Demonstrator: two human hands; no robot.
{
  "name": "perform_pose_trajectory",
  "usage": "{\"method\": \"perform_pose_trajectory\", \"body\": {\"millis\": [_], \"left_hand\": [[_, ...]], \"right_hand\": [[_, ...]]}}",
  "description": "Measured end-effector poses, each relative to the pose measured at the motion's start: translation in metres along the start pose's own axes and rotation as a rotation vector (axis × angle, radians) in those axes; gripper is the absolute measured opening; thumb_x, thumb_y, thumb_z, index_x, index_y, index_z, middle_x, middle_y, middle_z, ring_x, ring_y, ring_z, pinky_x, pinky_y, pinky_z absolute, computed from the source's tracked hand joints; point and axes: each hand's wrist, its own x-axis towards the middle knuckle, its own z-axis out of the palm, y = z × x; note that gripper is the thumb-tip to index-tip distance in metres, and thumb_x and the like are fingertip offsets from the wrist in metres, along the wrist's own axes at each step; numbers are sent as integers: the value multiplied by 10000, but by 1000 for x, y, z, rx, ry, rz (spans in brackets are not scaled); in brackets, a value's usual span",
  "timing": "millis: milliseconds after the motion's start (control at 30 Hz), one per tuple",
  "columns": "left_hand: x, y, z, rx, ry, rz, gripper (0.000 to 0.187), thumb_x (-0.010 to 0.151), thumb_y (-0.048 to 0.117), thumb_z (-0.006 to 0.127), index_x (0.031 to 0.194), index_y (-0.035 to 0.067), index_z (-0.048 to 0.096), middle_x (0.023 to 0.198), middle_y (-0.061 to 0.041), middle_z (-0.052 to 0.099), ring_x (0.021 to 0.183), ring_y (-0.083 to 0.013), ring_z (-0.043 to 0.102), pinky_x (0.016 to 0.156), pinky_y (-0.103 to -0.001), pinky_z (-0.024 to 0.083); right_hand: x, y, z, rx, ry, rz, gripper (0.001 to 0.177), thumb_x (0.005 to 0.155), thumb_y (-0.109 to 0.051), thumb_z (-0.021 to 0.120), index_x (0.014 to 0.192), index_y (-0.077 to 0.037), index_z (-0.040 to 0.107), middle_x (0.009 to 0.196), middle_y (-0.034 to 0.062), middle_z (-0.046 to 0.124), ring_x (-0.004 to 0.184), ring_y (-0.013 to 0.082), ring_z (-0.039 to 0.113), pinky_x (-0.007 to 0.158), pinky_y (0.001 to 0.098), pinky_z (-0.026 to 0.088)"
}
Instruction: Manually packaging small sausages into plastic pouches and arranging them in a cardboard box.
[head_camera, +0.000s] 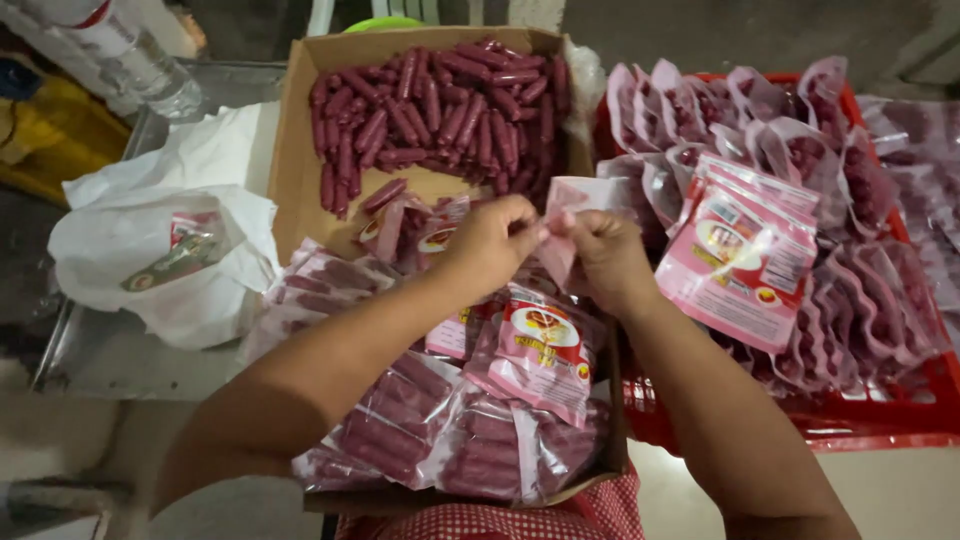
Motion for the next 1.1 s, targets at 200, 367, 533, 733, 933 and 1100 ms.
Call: {"method": "perform_pose_trajectory", "body": {"millis": [200, 367, 533, 733, 933, 1100], "left_hand": [[13, -22, -1, -43, 262, 102, 114, 880, 137, 666, 942, 44, 690, 882, -207, 708, 928, -406, 704, 816, -481, 555], [-21, 51, -17, -246, -79, -404, 786, 748, 642, 719, 1288, 88, 577, 1084, -164, 697, 946, -317, 737, 668, -381, 629], [-19, 47, -8, -217, -32, -476, 524, 877, 548, 608, 1191, 136, 685, 1098, -114, 750, 1101, -301, 723, 892, -416, 584], [6, 5, 22, -483, 92, -451, 355, 825, 326, 615, 1073, 116, 758, 921, -91, 723, 938, -215, 675, 810, -356, 553], [48, -12, -25, -77, -81, -40, 275, 812, -6, 674, 1050, 108, 748, 969, -118, 771, 956, -295, 758, 808, -392, 624], [82, 17, -100, -142, -486, -211, 522, 906, 297, 685, 1401, 232, 530, 1320, -99, 710, 1088, -220, 729, 809, -380, 641]], "right_hand": [[-16, -34, 2, -377, 89, -251, 280, 984, 20, 658, 1253, -56, 677, 609, 93, 606, 492, 161, 594, 452, 271, 496], [-23, -12, 1, -722, 126, -486, 331, 939, -66, 748, 1256, -156, 723, 710, 106, 679, 728, 253, 696, 698, 360, 551], [-21, -8, -5, -790, 103, -440, 428, 987, -133, 712, 1403, -200, 638, 687, 81, 691, 722, 290, 717, 705, 415, 562], [-20, 2, -3, -839, 80, -623, 456, 969, -74, 707, 1395, -234, 679, 559, 82, 631, 605, 280, 692, 582, 365, 513], [-9, -10, -14, -753, 134, -633, 363, 930, 47, 653, 1165, -176, 818, 880, 69, 764, 771, 276, 735, 719, 382, 567], [-13, -42, 3, -403, 84, -218, 304, 1112, -120, 527, 1383, -52, 647, 609, 52, 580, 472, 87, 476, 464, 246, 430]]}}
